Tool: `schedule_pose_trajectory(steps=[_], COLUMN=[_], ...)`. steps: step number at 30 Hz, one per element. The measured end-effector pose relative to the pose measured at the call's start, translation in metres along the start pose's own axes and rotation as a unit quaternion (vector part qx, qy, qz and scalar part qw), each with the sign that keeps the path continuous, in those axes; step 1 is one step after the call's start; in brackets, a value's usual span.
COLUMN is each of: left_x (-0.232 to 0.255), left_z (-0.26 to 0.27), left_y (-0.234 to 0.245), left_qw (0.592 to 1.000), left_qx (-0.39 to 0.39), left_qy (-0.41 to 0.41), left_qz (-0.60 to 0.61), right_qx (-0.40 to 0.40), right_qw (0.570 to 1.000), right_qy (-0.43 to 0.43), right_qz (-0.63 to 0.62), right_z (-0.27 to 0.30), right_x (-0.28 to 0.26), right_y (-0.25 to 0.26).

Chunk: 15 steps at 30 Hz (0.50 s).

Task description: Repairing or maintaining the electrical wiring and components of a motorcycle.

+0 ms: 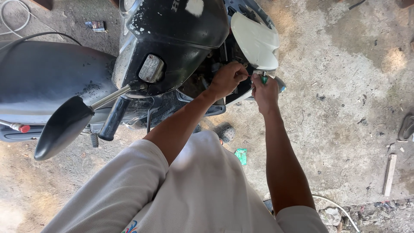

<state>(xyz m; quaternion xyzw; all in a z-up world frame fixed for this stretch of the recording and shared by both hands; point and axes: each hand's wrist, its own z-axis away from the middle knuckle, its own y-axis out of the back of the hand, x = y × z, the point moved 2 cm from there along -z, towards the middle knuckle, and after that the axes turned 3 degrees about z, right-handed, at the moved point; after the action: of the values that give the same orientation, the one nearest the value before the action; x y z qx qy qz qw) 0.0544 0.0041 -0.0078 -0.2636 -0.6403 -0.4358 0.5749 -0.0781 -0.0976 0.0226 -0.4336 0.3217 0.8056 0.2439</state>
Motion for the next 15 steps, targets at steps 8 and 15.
schedule_pose_trajectory(steps=[8,15], left_x=[0.03,0.023], left_z=[0.012,0.015], left_y=[0.007,0.004], left_qw=[0.987,0.99], left_qx=[0.038,0.045], left_qy=[-0.065,-0.07], left_qz=[-0.143,-0.112], right_qx=[-0.051,-0.086], right_qw=[0.987,0.949], right_qy=[-0.07,-0.17], right_qz=[-0.133,-0.251], right_z=[-0.006,-0.007], right_x=[0.01,0.021], right_y=[0.006,0.008])
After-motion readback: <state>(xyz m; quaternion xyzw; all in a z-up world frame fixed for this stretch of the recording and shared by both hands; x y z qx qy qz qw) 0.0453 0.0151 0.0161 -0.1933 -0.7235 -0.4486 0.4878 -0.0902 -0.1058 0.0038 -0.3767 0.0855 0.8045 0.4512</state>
